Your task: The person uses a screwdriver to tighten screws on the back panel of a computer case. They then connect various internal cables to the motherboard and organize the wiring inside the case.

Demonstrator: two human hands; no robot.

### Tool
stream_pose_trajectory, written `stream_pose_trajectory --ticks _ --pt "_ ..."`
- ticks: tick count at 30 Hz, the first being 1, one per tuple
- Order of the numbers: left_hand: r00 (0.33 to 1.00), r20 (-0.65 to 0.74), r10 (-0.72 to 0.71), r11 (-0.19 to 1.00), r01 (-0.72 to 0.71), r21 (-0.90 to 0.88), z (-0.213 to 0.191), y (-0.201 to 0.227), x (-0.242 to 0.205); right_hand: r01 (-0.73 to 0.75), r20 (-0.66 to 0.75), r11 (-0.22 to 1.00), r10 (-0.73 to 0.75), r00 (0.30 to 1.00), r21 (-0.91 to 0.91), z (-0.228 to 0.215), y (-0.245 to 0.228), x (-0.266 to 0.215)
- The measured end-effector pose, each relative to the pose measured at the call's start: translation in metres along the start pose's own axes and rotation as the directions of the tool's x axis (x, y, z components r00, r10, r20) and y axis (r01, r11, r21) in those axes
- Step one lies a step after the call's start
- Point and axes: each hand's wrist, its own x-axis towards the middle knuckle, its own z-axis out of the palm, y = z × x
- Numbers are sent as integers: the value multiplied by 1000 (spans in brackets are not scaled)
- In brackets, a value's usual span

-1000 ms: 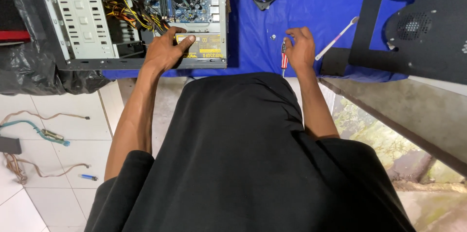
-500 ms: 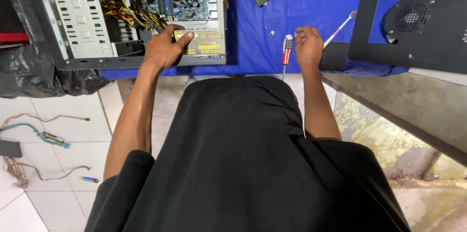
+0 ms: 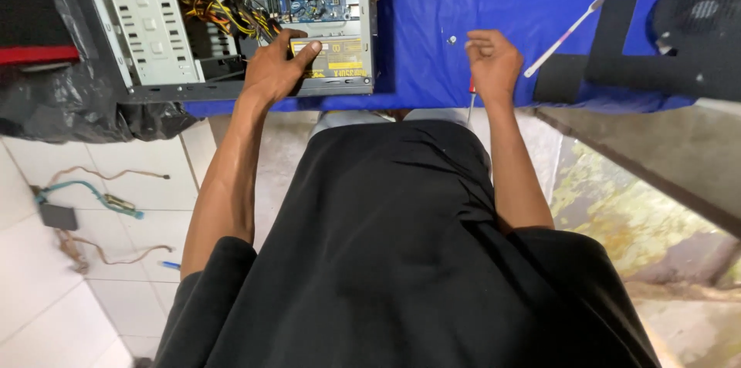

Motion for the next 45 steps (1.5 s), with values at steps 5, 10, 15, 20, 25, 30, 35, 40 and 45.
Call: stream_pose_trajectory --ticks 5,10,15,20,25,30,35,40,45 --pt "1000 11 -9 1000 9 14 2 -1 2 -183 149 893 133 980 411 19 -39 -31" --pt "984 -172 41 999 -45 -16 21 -11 6 -361 316 767 217 924 531 -2 -78 -41" --pt "527 -684 504 761 -645 63 36 41 -35 -473 438 578 211 874 665 -10 -95 -48" --pt "462 -667 585 534 -838 -113 50 93 -65 -419 520 590 -1 854 690 -15 -137 -48" --pt "421 -705 571 460 -875 -150 57 98 -66 -415 573 611 -79 816 674 -10 -163 -52" --pt "446 -714 540 467 -864 -186 56 96 -70 -463 583 578 -28 812 673 -4 -170 -55" --pt "543 -673 502 463 -826 -321 58 92 -67 -478 592 590 1 806 650 0 -166 -52" --pt "760 -506 407 371 -644 -669 73 78 -56 -238 487 847 -28 873 476 -20 -158 -21" --pt "773 -409 485 227 -563 -795 73 70 -51 182 172 755 -92 981 -630 -14 -58 -2"
